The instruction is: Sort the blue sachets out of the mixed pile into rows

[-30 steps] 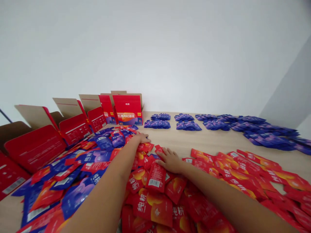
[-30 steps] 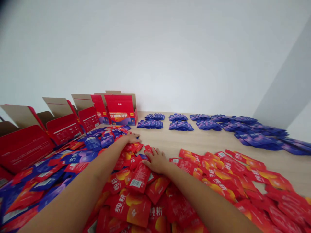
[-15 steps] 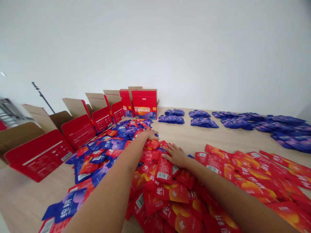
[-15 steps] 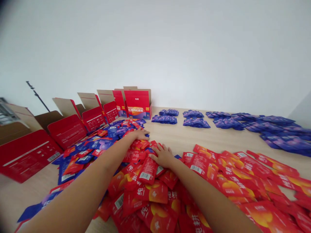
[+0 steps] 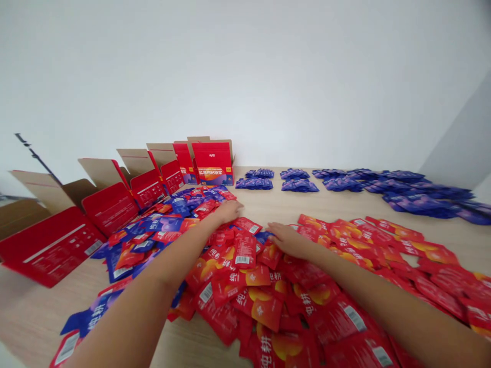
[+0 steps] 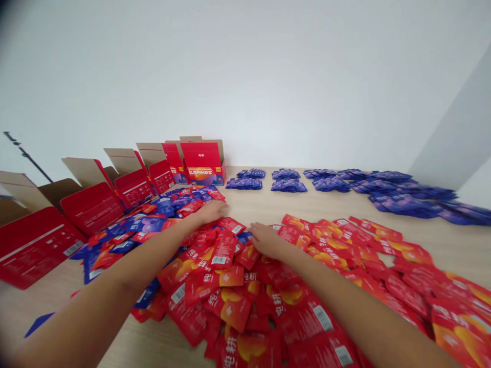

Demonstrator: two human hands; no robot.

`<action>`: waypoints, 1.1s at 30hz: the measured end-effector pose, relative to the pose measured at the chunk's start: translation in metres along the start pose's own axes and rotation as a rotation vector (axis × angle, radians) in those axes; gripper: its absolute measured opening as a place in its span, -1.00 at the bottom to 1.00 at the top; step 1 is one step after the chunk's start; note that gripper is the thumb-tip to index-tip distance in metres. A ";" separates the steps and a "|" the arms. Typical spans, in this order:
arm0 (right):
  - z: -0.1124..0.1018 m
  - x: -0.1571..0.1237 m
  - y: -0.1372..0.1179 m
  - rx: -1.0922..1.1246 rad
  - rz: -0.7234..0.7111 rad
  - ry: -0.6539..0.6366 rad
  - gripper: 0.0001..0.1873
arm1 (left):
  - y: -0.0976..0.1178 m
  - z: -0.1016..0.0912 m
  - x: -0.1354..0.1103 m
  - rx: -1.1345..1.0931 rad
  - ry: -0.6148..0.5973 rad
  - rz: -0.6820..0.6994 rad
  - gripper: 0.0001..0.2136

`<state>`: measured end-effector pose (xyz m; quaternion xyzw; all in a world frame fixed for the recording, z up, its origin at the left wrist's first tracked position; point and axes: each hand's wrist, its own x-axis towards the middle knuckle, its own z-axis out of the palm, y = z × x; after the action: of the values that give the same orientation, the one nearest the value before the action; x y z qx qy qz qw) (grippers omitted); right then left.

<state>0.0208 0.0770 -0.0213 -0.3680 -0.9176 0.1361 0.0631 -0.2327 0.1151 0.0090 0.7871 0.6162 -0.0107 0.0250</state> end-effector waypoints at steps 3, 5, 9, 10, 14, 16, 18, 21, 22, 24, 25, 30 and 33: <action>0.002 -0.035 0.006 -0.155 0.000 0.025 -0.51 | 0.049 0.006 -0.006 -0.066 -0.072 0.143 -0.56; 0.006 -0.052 0.006 -0.235 0.003 0.068 -0.48 | 0.076 0.009 -0.008 -0.091 -0.141 0.215 -0.51; 0.009 -0.071 0.005 -0.280 0.023 0.077 -0.45 | 0.101 0.008 -0.005 -0.106 -0.257 0.246 -0.50; 0.008 -0.075 0.005 -0.277 0.027 0.064 -0.45 | 0.102 0.006 -0.003 -0.110 -0.283 0.235 -0.48; -0.001 -0.091 0.008 -0.248 0.043 0.026 -0.43 | 0.100 0.003 0.008 -0.142 -0.370 0.176 -0.45; -0.004 -0.099 0.010 -0.232 0.045 0.027 -0.43 | 0.100 0.005 0.012 -0.175 -0.401 0.148 -0.54; -0.006 -0.105 0.011 -0.207 0.038 0.043 -0.44 | 0.100 0.008 0.015 -0.224 -0.415 0.125 -0.64; -0.004 -0.112 0.013 -0.152 0.027 0.087 -0.46 | 0.102 0.014 0.015 -0.319 -0.410 0.099 -0.76; -0.003 -0.114 0.014 -0.132 0.027 0.104 -0.47 | 0.102 0.016 0.015 -0.356 -0.404 0.091 -0.79; -0.001 -0.117 0.014 -0.096 0.034 0.144 -0.50 | 0.104 0.019 0.014 -0.433 -0.388 0.075 -0.82; 0.000 -0.118 0.013 -0.079 0.040 0.164 -0.51 | 0.105 0.020 0.013 -0.471 -0.381 0.067 -0.82; -0.001 -0.122 0.010 -0.013 0.056 0.221 -0.54 | 0.109 0.015 0.011 -0.667 -0.373 0.047 -0.82; -0.002 -0.123 0.010 0.017 0.050 0.238 -0.55 | 0.105 0.003 0.009 -0.790 -0.286 0.038 -0.80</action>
<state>0.1168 -0.0008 -0.0239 -0.4037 -0.8931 0.1007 0.1711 -0.1285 0.0981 0.0079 0.7189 0.5487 0.1176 0.4102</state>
